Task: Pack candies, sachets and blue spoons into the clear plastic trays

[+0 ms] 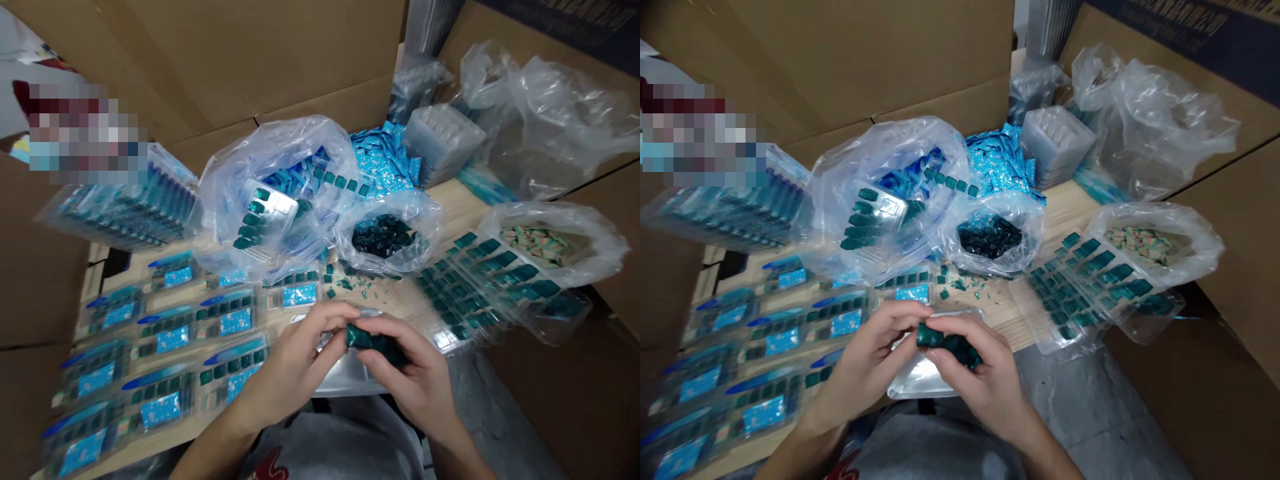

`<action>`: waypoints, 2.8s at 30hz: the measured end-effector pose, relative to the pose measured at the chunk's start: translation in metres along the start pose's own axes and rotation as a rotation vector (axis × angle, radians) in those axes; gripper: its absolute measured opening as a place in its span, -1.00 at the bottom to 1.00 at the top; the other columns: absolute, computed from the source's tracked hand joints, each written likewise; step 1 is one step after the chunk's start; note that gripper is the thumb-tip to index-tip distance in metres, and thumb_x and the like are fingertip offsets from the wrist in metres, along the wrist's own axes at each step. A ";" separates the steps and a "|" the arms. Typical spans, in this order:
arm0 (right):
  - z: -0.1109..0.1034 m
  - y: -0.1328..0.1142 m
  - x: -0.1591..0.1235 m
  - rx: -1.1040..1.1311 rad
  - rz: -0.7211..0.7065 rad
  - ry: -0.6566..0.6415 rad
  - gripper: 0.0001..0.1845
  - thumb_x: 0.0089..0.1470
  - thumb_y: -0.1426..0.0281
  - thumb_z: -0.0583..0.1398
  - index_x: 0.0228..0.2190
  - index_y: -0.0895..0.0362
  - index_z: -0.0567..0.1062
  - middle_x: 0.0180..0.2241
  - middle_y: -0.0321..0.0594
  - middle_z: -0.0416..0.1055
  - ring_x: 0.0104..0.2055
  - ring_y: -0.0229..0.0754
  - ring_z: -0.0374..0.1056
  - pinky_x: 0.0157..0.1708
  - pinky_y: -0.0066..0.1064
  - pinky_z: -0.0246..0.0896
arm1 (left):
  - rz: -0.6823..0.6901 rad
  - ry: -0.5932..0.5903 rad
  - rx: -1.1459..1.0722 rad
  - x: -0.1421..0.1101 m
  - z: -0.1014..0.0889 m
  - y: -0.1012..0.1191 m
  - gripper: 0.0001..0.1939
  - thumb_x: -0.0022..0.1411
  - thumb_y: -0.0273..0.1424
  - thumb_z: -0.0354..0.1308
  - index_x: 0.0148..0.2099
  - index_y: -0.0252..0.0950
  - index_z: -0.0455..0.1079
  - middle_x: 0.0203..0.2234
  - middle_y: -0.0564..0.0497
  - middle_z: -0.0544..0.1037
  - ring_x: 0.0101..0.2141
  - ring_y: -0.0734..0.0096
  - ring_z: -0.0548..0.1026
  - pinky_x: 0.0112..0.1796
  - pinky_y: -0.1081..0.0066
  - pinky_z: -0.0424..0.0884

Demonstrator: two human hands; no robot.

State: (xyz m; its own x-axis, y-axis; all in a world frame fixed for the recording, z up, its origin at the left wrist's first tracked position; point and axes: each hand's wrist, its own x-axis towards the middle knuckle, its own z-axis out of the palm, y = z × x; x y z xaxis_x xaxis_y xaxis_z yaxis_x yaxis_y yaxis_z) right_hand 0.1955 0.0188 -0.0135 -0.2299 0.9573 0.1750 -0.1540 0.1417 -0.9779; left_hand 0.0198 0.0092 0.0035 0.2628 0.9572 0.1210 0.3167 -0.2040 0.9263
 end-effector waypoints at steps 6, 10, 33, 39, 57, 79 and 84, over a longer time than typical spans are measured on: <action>0.006 0.006 0.000 0.539 0.371 -0.031 -0.86 0.07 0.29 0.35 -0.30 0.05 0.58 -0.57 -0.38 0.41 -0.62 -0.40 0.23 -0.64 -0.64 0.12 | -0.049 -0.080 -0.435 -0.002 0.003 0.001 -0.71 0.39 -0.47 0.06 0.09 -0.05 0.31 -0.45 0.15 0.55 -0.40 0.57 0.55 -0.35 0.59 0.45; 0.017 0.003 -0.005 0.907 0.595 -0.065 -0.75 0.01 0.21 0.38 -0.33 0.09 0.52 -0.66 -0.45 0.22 -0.69 -0.45 -0.03 -0.70 -0.65 -0.13 | -0.115 -0.119 -0.839 0.000 0.010 -0.006 -0.89 0.38 -0.37 0.11 -0.06 -0.12 0.35 -0.56 0.16 0.50 -0.56 0.60 0.46 -0.49 0.61 0.38; 0.005 0.006 -0.006 0.594 0.471 0.208 -0.71 -0.05 0.15 0.41 -0.39 0.08 0.56 -0.61 -0.38 0.29 -0.66 -0.43 0.03 -0.68 -0.63 -0.04 | 0.485 0.108 0.380 0.018 0.010 -0.001 -0.83 0.32 -0.31 0.18 -0.08 -0.24 0.36 -0.21 -0.05 0.51 -0.19 0.35 0.48 -0.15 0.34 0.42; 0.006 0.009 -0.015 0.112 0.211 0.208 -0.76 0.05 0.18 0.36 -0.22 -0.05 0.61 -0.40 -0.28 0.52 -0.44 -0.26 0.38 -0.47 -0.50 0.32 | 0.374 0.088 0.286 0.011 0.011 -0.001 -0.92 0.35 -0.42 0.12 -0.11 -0.24 0.39 -0.24 -0.03 0.50 -0.21 0.37 0.48 -0.18 0.38 0.43; 0.018 0.022 0.000 -1.207 -0.215 -0.516 -0.81 0.14 0.61 0.16 -0.31 0.18 0.56 -0.43 -0.08 0.48 -0.42 -0.03 0.40 -0.63 -0.37 0.15 | -0.112 0.288 0.166 -0.032 -0.035 -0.050 -0.83 0.33 -0.41 0.10 -0.09 -0.19 0.49 -0.21 0.01 0.57 -0.16 0.37 0.53 -0.11 0.36 0.44; 0.008 0.002 0.007 0.070 0.387 -0.317 -0.34 0.13 0.42 0.29 0.21 -0.20 0.29 0.25 -0.32 0.24 0.25 -0.19 0.21 0.24 -0.27 0.12 | 0.105 -0.001 0.140 -0.014 -0.012 -0.018 -0.82 0.35 -0.42 0.12 -0.01 -0.17 0.38 -0.13 0.00 0.46 -0.05 0.40 0.44 -0.02 0.41 0.41; 0.013 -0.001 0.002 0.067 0.325 -0.238 -0.44 0.15 0.56 0.15 0.14 -0.09 0.32 -0.04 -0.33 0.49 -0.07 -0.38 0.44 -0.11 -0.60 0.35 | 0.086 0.064 0.051 -0.011 -0.013 -0.018 -0.91 0.35 -0.38 0.13 -0.10 -0.20 0.41 -0.26 0.04 0.51 -0.20 0.44 0.50 -0.19 0.47 0.46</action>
State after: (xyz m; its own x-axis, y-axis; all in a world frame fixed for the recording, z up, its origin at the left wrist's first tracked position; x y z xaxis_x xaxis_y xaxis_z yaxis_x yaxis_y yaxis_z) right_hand 0.1823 0.0170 -0.0106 -0.4915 0.8635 -0.1131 -0.0968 -0.1832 -0.9783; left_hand -0.0009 0.0051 -0.0098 0.2333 0.9464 0.2233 0.3419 -0.2948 0.8923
